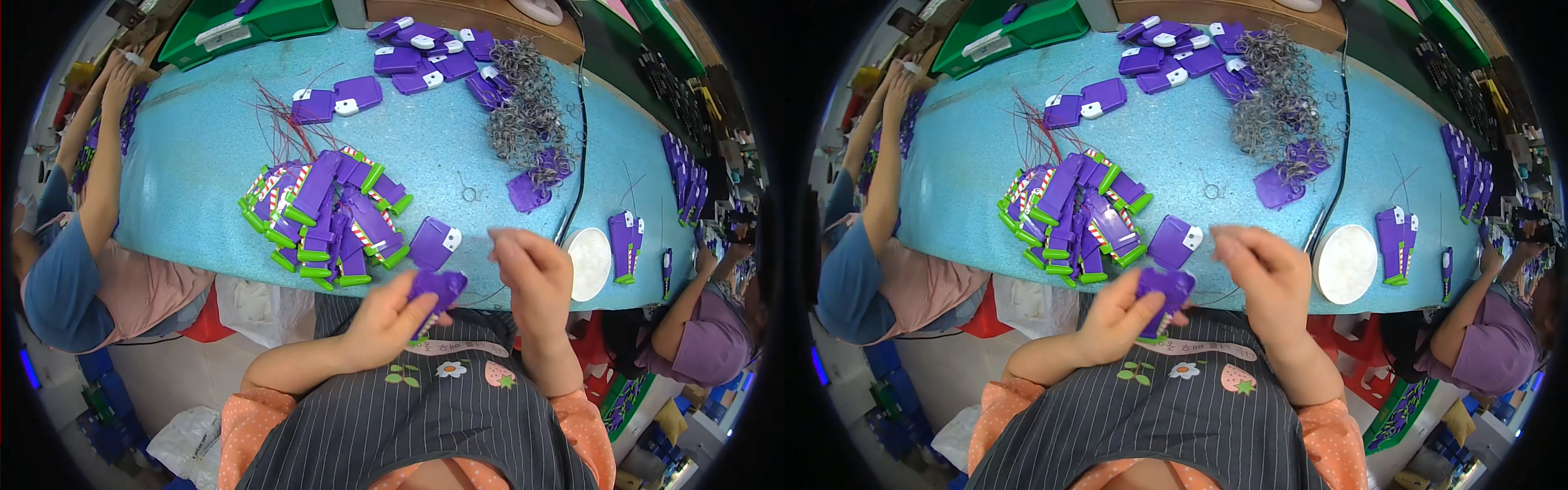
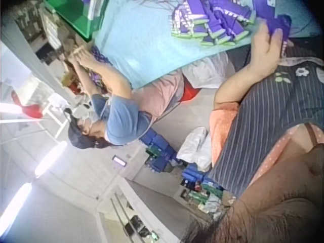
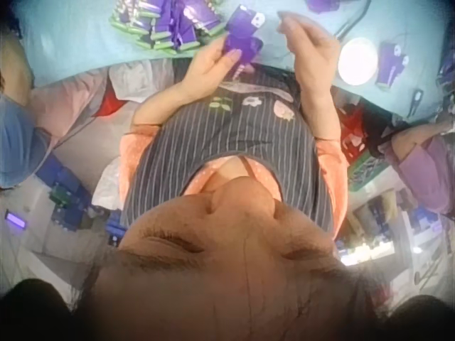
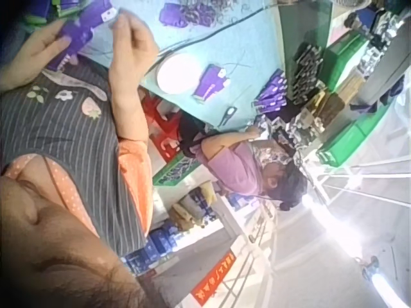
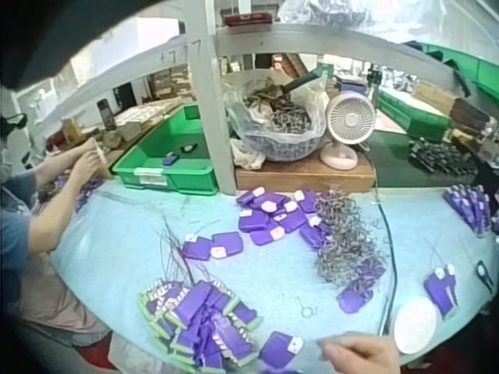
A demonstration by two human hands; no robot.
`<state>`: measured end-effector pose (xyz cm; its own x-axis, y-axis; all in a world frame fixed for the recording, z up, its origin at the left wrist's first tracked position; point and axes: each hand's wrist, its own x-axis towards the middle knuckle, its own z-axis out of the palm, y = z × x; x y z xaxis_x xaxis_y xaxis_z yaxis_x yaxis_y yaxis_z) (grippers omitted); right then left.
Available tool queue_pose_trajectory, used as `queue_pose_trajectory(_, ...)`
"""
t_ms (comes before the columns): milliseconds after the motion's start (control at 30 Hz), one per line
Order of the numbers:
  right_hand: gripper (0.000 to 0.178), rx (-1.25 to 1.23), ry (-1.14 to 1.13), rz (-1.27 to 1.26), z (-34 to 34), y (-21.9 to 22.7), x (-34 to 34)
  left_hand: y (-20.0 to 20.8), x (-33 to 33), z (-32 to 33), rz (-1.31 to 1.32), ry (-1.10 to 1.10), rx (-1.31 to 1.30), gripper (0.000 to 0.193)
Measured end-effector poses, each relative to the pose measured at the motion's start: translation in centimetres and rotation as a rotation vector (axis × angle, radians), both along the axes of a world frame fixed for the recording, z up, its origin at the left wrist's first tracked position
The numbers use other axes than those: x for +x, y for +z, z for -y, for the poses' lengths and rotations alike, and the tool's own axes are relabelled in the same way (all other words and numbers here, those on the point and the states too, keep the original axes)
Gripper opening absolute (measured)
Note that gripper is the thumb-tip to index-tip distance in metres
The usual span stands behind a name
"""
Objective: The person assembles purple plastic toy components by hand. They pick up a purple plastic piece, insert a thin wire into it, and then attach a green plastic piece to the assembly. The person repeats this process with multiple units, placing the finished items on the table.
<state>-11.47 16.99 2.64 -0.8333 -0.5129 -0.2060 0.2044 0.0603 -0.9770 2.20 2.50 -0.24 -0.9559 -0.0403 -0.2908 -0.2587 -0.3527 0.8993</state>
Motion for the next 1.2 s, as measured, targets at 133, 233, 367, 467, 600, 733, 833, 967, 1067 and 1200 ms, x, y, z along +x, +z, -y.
queue_pose_trajectory(133, 0.010, 0.098, 0.069, -0.581, -0.3, 0.3, 2.2, 1.2, -0.7, 0.7, 0.029, 0.176, 0.356, 0.032)
queue_pose_trajectory(233, 0.018, 0.075, 0.052, -0.835, 0.5, 0.7, 2.8, 1.4, -0.9, -0.2, -0.103, 0.151, 0.306, 0.032)
queue_pose_trajectory(367, 0.021, 0.195, 0.030, -1.093, 1.1, -0.5, 2.5, 1.9, -0.5, -0.8, -0.133, 0.158, 0.276, 0.033)
queue_pose_trajectory(467, 0.022, 0.224, 0.040, -1.157, 0.7, -0.9, 2.6, 1.9, -0.3, -0.8, -0.144, 0.160, 0.229, 0.033)
queue_pose_trajectory(600, 0.020, 0.263, 0.056, -1.211, 0.8, -0.6, 2.5, 1.3, 0.1, -1.0, -0.142, 0.175, 0.152, 0.031)
queue_pose_trajectory(733, 0.019, 0.292, 0.091, -1.210, 1.0, -0.5, 2.5, 0.6, 0.2, -0.9, -0.163, 0.191, -0.012, 0.029)
queue_pose_trajectory(833, 0.017, 0.304, 0.086, -1.167, 1.1, -0.5, 2.5, 0.3, 0.1, -0.7, -0.170, 0.199, -0.100, 0.028)
queue_pose_trajectory(967, 0.015, 0.310, 0.087, -1.123, 1.3, -0.3, 2.5, 0.2, 0.0, -0.6, -0.192, 0.209, -0.197, 0.027)
queue_pose_trajectory(1067, 0.014, 0.312, 0.106, -1.104, 1.2, -0.3, 2.4, 0.2, 0.0, -0.3, -0.206, 0.187, -0.293, 0.027)
queue_pose_trajectory(1200, 0.017, 0.258, 0.096, -1.062, 1.3, 0.0, 2.4, 0.7, -0.4, -0.1, -0.321, 0.174, -0.541, 0.027)
